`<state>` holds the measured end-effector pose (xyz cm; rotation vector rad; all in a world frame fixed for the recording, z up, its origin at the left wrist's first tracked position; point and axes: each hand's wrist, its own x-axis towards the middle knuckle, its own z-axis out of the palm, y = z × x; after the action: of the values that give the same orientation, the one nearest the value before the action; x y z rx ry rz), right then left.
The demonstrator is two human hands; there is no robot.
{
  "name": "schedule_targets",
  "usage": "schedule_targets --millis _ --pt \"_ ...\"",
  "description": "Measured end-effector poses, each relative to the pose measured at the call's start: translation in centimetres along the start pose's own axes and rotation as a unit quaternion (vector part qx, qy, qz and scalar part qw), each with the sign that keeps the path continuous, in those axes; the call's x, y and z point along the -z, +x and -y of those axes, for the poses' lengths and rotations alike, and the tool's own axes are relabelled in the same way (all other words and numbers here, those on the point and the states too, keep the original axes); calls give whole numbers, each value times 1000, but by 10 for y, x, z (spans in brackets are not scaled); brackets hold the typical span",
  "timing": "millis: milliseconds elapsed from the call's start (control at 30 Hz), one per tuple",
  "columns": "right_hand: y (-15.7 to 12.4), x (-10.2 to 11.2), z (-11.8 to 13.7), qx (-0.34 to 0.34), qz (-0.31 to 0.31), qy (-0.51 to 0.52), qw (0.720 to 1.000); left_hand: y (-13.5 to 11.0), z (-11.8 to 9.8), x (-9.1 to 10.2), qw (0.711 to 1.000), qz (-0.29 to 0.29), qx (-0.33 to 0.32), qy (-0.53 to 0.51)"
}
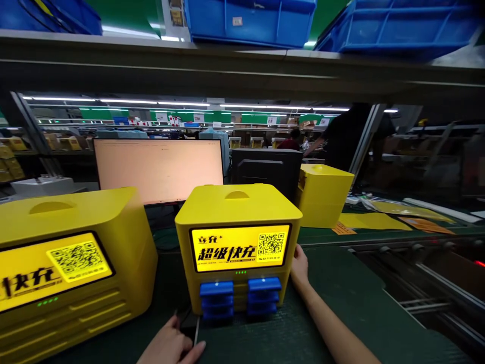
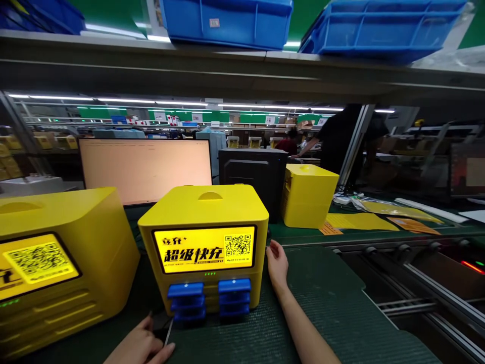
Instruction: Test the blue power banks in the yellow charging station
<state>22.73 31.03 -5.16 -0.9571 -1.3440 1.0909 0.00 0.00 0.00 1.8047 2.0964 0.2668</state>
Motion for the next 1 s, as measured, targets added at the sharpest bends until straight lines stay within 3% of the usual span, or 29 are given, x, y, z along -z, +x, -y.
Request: schedule_targets --millis 67,167,233,300,400,467,600,767,1000 --pt "-33 6 7 -19 33 16 999 0 3 -2 999 -29 -2 -24" --pt "-81 17 21 -41 87 27 995 2 5 -8 981 -153 17 -122" --pt "-103 23 30 -55 113 29 992 6 -2 -9 940 -240 48 -236" --pt "-114 26 35 -67 133 35 988 9 -15 -8 878 -292 75 -372" --pt "-115 25 38 -75 147 44 985 9 -38 -1 798 -304 103 -510" --pt "-112 23 37 -75 144 45 986 8 -51 5 774 -307 140 -535" --pt "-111 22 37 -68 143 52 986 12 -70 20 761 -320 156 -543" --pt "-112 22 39 -67 147 59 985 14 -79 18 737 -262 157 -603" --pt "-110 23 39 -66 154 60 984 8 -69 11 764 -302 181 -540"
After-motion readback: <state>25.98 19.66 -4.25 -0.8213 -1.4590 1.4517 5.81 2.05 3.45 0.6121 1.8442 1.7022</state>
